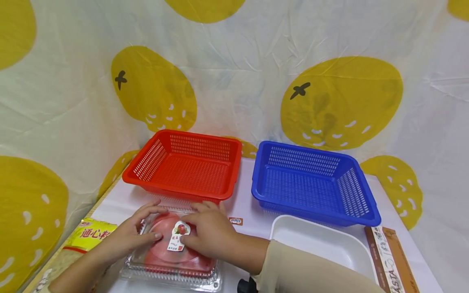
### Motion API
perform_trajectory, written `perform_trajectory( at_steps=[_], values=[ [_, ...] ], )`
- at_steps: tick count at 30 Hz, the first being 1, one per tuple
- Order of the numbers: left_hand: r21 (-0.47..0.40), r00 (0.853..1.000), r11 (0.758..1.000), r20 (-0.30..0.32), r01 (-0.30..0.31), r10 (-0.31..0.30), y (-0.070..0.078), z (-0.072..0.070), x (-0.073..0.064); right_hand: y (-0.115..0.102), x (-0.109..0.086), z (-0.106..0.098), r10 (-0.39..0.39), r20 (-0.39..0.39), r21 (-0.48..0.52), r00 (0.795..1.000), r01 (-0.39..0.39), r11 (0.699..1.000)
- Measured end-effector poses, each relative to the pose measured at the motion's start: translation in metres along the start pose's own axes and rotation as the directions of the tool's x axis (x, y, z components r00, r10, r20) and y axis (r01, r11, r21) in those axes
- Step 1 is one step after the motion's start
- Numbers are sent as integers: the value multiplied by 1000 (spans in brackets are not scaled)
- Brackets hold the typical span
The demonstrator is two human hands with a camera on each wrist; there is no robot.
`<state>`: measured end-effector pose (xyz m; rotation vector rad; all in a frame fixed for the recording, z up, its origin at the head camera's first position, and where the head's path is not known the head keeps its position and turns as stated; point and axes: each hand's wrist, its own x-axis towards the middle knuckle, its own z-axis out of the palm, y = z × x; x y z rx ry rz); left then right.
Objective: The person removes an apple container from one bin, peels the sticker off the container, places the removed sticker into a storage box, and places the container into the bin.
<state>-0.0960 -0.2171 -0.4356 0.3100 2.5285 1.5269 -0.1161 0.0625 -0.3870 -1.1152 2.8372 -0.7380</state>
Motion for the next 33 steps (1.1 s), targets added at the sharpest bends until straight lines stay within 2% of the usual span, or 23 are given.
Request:
perform_trajectory(
  at_steps=[10,14,19,23,28,31,33],
  values=[
    [17,1000,1000,0,8,-8,2,0,-1,-6,14,10,4,-92,-12,996,-5,1000],
    [2,1000,1000,6,9,-9,2,1,0,-7,19,12,50,-108,41,993,-46,998],
    [-4,1000,1000,14,8,-8,2,2,0,-7,18,11,79,-103,178,992,-60,982],
    [-2,1000,1000,13,3,-3,2,1,0,-6,14,6,43,-60,308,997,-23,951],
    [-3,1000,1000,11,-9,9,1,0,-1,-3,6,-2,-86,21,440,996,68,895],
    [-17,1000,1000,10,-16,16,0,0,-1,1,-1,-7,-159,59,524,986,105,845],
    [-25,1000,1000,11,-18,18,0,0,0,3,-6,-11,-186,67,606,980,108,788]
  ],
)
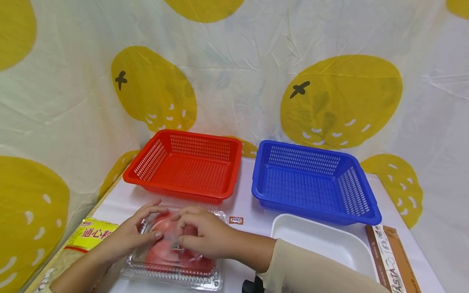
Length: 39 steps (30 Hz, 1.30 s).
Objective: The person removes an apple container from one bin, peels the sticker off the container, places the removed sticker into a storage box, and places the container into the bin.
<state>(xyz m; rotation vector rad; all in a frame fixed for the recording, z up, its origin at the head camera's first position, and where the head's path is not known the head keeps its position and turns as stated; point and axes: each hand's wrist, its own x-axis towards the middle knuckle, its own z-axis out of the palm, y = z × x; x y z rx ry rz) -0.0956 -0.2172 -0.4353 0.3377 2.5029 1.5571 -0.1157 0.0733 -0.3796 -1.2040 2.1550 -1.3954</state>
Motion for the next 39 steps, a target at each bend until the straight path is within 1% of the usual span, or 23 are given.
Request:
perform_trajectory(
  at_steps=[1,3,5,6,8,10,13,15,18,21,24,27,29,32,35,37,39],
  values=[
    [-2,1000,1000,0,3,-3,0,0,0,-1,-4,-3,4,3,56,1000,-4,998],
    [-6,1000,1000,1,3,-3,0,0,0,-3,-11,-10,23,-3,181,1000,-22,983],
    [-3,1000,1000,0,6,-6,0,0,0,-5,-21,-19,78,-15,289,997,-70,955],
    [2,1000,1000,-3,5,-5,0,1,0,-6,-27,-25,111,-24,314,994,-98,944],
    [3,1000,1000,-7,11,-11,0,1,0,-5,-39,-38,170,-39,347,985,-146,926],
    [6,1000,1000,-10,16,-16,0,1,0,0,-55,-52,221,-51,355,974,-189,916],
    [6,1000,1000,-11,24,-24,0,1,-1,13,-82,-76,228,-54,366,972,-193,910],
    [8,1000,1000,-12,13,-13,0,0,-1,21,-102,-92,233,-35,375,972,-203,904],
    [16,1000,1000,-18,-3,3,1,0,-2,32,-134,-118,220,6,398,975,-204,894],
    [20,999,999,-23,-25,26,1,0,-2,42,-165,-141,224,43,430,974,-220,876],
    [19,999,999,-22,-30,30,0,1,-1,55,-195,-156,233,84,469,969,-245,849],
    [24,1000,1000,-21,-19,19,-1,1,-1,66,-218,-165,281,144,504,949,-315,804],
    [24,1000,1000,-23,-1,1,1,0,-1,74,-229,-167,318,180,521,931,-365,771],
    [31,1000,999,-20,19,-19,3,-1,-2,86,-239,-167,384,225,528,896,-443,725],
    [32,1000,999,-14,27,-26,4,-1,-2,96,-242,-164,437,250,508,864,-501,700],
    [37,1000,999,-7,25,-25,5,-1,-3,100,-242,-162,474,258,486,842,-537,690],
    [34,999,999,-4,33,-33,5,0,-3,103,-241,-162,504,256,455,825,-563,690]
  ],
)
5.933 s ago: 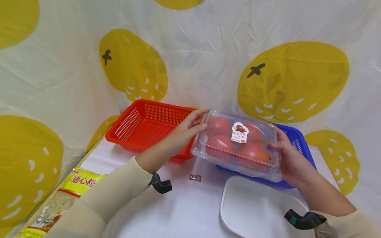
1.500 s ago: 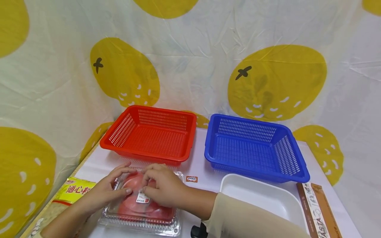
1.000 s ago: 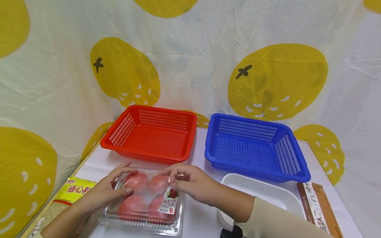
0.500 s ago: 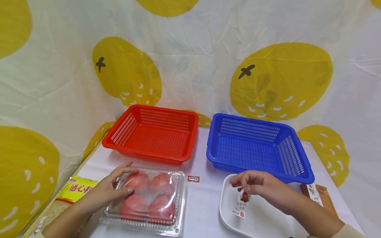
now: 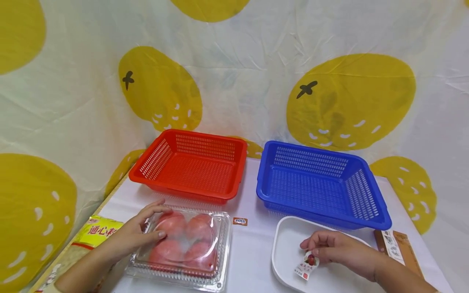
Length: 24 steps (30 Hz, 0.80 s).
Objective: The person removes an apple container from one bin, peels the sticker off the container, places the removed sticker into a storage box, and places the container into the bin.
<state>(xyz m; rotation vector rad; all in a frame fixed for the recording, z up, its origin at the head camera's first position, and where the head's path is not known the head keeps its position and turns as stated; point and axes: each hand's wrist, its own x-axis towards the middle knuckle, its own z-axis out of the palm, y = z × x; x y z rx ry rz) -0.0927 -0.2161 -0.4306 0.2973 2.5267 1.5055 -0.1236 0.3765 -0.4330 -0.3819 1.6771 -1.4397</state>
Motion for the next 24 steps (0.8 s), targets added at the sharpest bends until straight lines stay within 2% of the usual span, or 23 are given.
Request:
perform_trajectory(
  at_steps=[5,15,19,24],
  values=[
    [-1,1000,1000,2,10,-10,-1,0,0,-3,3,-2,57,-23,-73,998,-58,996],
    [-11,1000,1000,15,5,-4,-3,0,0,-1,2,-6,89,-41,-207,995,-95,974],
    [-15,1000,1000,17,13,-13,0,0,1,-6,-2,-2,134,-66,-289,989,-148,946],
    [58,999,997,8,-51,51,3,-5,2,-21,-7,2,187,-109,-397,976,-216,892]
  ],
)
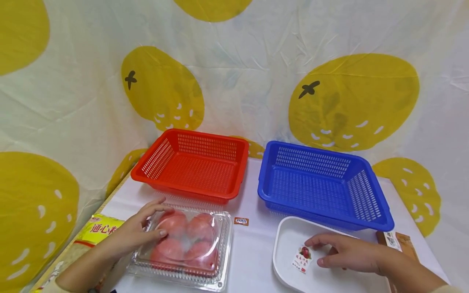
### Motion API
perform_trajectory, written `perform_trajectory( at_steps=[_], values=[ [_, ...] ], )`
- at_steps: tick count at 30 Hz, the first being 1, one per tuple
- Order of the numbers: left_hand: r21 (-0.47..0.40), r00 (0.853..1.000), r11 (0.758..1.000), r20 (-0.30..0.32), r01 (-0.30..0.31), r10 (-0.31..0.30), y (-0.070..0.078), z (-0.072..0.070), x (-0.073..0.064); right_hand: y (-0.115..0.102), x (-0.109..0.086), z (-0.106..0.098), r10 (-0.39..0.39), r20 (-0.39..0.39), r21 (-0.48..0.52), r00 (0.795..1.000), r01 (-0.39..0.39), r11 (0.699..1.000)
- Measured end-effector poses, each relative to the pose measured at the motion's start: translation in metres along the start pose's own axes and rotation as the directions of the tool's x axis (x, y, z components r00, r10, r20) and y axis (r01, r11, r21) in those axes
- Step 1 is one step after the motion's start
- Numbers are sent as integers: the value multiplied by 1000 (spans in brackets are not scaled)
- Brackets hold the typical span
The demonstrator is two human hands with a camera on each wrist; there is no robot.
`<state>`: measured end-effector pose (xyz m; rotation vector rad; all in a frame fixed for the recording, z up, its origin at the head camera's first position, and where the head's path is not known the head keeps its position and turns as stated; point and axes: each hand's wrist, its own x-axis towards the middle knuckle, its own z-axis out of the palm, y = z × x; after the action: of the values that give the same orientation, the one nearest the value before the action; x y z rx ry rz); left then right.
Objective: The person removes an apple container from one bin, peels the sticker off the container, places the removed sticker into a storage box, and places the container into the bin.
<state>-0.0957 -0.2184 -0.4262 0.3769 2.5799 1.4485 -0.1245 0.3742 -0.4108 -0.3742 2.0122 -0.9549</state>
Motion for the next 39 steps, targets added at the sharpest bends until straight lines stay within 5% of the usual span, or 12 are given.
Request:
perform_trajectory(
  at_steps=[5,10,16,21,25,30,35,39],
  values=[
    [19,998,998,-6,-66,66,2,-15,4,-17,-10,-6,-19,-5,-102,1000,18,995],
    [14,987,989,-62,-145,145,6,-40,14,-42,-13,-2,-123,-66,-136,990,113,984],
    [-54,979,989,-160,-136,126,9,-67,29,-80,-2,23,-220,-174,-22,960,220,975],
    [-66,956,986,-264,-151,129,7,-79,36,-105,15,47,-272,-253,65,928,297,953],
    [-101,938,989,-340,-112,72,1,-86,43,-121,31,70,-268,-324,120,907,320,940],
    [-180,916,979,-402,-97,17,-9,-90,53,-135,48,101,-247,-391,238,887,356,904],
    [-226,898,972,-437,-57,-49,-20,-94,62,-144,66,130,-197,-469,404,861,408,819],
    [-278,906,960,-412,-24,-97,-30,-98,70,-147,83,152,-176,-540,466,823,466,752]
  ],
)
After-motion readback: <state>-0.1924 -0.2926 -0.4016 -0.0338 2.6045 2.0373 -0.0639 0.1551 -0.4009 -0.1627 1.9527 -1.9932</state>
